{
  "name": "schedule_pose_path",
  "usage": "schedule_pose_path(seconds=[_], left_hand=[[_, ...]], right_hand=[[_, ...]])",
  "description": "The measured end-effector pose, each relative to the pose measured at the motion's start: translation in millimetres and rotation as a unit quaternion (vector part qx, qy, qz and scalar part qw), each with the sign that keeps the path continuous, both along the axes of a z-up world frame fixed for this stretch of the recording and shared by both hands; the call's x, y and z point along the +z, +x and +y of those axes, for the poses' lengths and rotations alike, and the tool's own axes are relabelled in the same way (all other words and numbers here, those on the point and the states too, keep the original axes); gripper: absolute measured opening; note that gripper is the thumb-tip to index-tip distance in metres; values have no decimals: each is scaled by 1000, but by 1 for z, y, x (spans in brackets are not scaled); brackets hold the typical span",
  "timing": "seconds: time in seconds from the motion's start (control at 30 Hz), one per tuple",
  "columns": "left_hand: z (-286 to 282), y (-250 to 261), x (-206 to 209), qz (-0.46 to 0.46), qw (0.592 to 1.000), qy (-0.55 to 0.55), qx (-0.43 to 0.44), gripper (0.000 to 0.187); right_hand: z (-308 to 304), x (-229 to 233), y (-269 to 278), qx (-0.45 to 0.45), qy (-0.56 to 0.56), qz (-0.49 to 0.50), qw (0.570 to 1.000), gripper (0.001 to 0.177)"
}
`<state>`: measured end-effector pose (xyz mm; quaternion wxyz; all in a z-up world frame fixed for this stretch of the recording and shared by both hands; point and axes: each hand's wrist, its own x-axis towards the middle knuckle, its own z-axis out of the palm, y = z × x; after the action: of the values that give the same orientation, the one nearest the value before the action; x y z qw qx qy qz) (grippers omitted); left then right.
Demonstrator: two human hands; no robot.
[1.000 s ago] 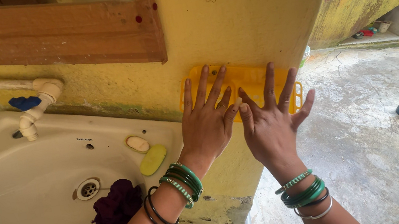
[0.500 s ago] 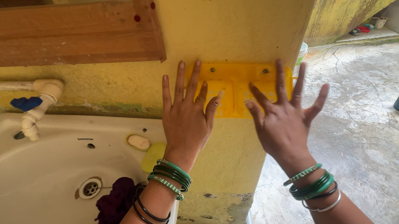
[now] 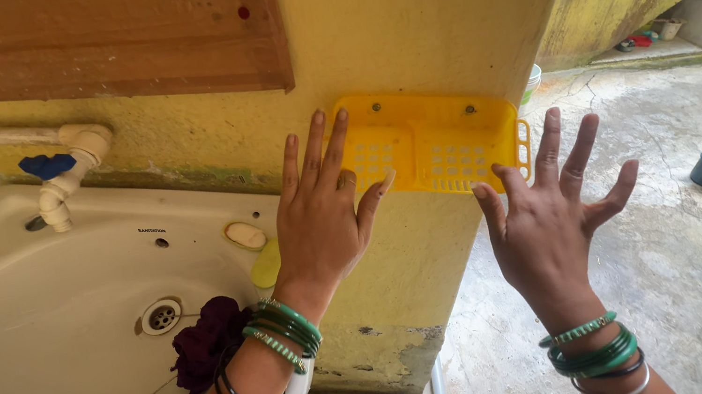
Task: The person cleans a plastic shelf by hand at a sink, attaches it to the wall, and سپس wipes the sink basin with a cloth while rinsing it with water from a tap.
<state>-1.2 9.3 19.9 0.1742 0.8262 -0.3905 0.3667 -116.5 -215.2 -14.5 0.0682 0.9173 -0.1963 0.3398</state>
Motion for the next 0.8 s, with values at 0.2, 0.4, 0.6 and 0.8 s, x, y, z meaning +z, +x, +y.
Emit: schedule_pose_path(seconds=[0.2,0.4,0.6,0.8], left_hand=[[-1,-12,-6,-22,998,-33,-42,68],[-20,-18,-15,-4,997,-37,-73,76],[-41,-30,-19,23,988,-81,-127,75],[-31,-22,-20,14,994,-28,-107,67]], right_hand=[[13,-8,-10,62,26,-37,997,57],[25,-9,-6,123,86,-73,986,65],[34,-8,11,177,127,-74,973,67],[28,-10,6,174,119,-63,976,61]])
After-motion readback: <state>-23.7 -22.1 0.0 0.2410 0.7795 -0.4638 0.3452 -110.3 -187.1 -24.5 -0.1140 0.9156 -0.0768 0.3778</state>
